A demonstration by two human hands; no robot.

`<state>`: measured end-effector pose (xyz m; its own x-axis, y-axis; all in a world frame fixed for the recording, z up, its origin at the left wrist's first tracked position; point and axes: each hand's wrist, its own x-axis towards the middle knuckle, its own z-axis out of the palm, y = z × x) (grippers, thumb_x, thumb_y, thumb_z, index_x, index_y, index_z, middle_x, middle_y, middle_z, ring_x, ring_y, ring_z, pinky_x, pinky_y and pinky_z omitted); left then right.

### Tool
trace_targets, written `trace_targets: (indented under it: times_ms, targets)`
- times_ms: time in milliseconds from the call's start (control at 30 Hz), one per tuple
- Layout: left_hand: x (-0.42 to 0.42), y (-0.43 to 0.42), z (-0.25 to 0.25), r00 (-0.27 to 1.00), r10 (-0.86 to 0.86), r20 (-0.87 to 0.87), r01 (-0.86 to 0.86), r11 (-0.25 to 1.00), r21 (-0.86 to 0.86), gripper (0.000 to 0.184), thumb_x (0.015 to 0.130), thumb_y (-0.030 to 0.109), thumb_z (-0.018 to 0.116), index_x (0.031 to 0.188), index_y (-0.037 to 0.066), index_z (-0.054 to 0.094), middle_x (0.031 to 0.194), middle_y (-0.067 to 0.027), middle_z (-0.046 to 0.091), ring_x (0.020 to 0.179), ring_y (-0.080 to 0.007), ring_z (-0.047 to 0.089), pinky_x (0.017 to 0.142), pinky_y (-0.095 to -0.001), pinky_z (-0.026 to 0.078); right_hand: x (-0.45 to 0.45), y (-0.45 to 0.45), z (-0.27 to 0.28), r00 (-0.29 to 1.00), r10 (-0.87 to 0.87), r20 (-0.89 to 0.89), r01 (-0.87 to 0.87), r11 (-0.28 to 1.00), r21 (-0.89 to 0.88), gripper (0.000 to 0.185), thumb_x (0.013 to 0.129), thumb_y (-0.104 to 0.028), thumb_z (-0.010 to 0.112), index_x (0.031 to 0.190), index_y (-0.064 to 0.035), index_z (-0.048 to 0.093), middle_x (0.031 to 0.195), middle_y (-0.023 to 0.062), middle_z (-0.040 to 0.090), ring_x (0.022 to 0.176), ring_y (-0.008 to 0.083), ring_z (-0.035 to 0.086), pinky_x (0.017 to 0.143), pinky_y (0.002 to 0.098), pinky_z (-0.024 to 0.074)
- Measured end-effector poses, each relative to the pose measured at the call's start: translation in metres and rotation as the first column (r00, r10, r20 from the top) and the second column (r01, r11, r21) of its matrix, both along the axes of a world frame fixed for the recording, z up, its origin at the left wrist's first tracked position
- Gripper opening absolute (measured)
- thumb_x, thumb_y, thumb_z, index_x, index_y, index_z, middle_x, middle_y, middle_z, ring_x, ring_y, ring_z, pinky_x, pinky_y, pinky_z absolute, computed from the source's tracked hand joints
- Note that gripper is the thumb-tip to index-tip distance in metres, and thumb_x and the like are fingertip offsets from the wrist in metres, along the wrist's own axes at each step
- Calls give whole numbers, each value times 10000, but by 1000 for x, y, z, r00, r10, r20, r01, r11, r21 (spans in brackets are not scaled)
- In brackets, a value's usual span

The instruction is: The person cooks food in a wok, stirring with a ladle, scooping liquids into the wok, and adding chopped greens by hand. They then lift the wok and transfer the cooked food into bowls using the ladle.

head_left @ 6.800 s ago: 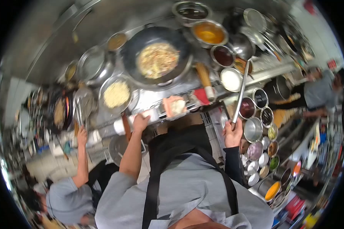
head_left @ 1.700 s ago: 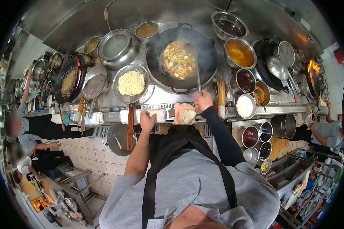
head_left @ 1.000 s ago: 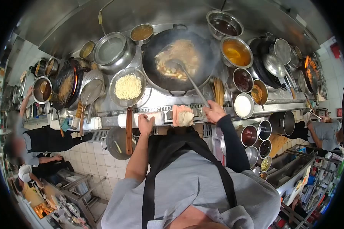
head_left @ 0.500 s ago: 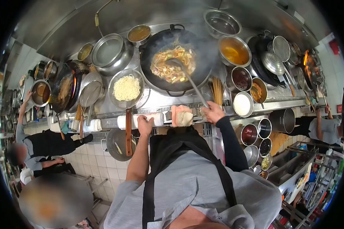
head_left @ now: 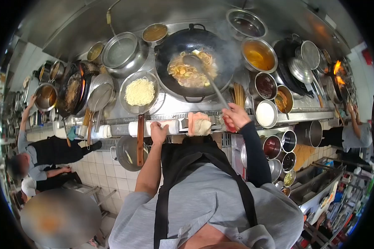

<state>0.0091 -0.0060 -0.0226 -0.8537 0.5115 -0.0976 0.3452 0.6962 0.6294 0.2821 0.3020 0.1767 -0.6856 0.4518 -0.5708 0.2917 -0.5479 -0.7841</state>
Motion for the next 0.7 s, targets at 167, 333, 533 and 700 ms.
trace_targets:
  times_ms: [167, 333, 533, 700]
  targets:
    - [6, 5, 15, 998, 47, 42, -47, 999, -2, 454, 810, 324, 819, 995, -13, 578, 1043, -205, 581, 1001, -404, 582, 884, -471, 484, 30, -9, -34, 979, -137, 151, 0, 740, 672, 186, 1001, -150, 619, 1107, -11, 556, 642, 29, 526, 428, 115, 444, 373, 290, 341]
    - [3, 2, 15, 997, 49, 67, -47, 998, -30, 463, 820, 329, 807, 1028, -6, 566, 1095, -213, 570, 1032, -410, 585, 920, -462, 482, -4, -50, -46, 977, -202, 75, 179, 954, 239, 254, 999, -121, 608, 1233, -55, 534, 743, 7, 520, 476, 72, 431, 374, 255, 358]
    - [3, 1, 18, 996, 39, 79, -38, 999, -18, 451, 813, 317, 806, 1021, -3, 565, 1115, -216, 558, 1022, -415, 585, 911, -464, 487, -4, -9, -19, 941, -310, -134, 232, 881, -412, 291, 1021, -122, 626, 1289, -55, 536, 772, -2, 488, 520, 55, 417, 396, 203, 326]
    - [4, 3, 19, 996, 52, 74, -50, 998, -28, 449, 811, 317, 808, 1024, 1, 570, 1114, -212, 558, 1020, -411, 586, 910, -461, 490, -45, -5, -44, 958, -286, -36, 285, 920, 271, 165, 1004, -143, 640, 1098, -72, 524, 719, -4, 477, 464, 74, 429, 369, 229, 337]
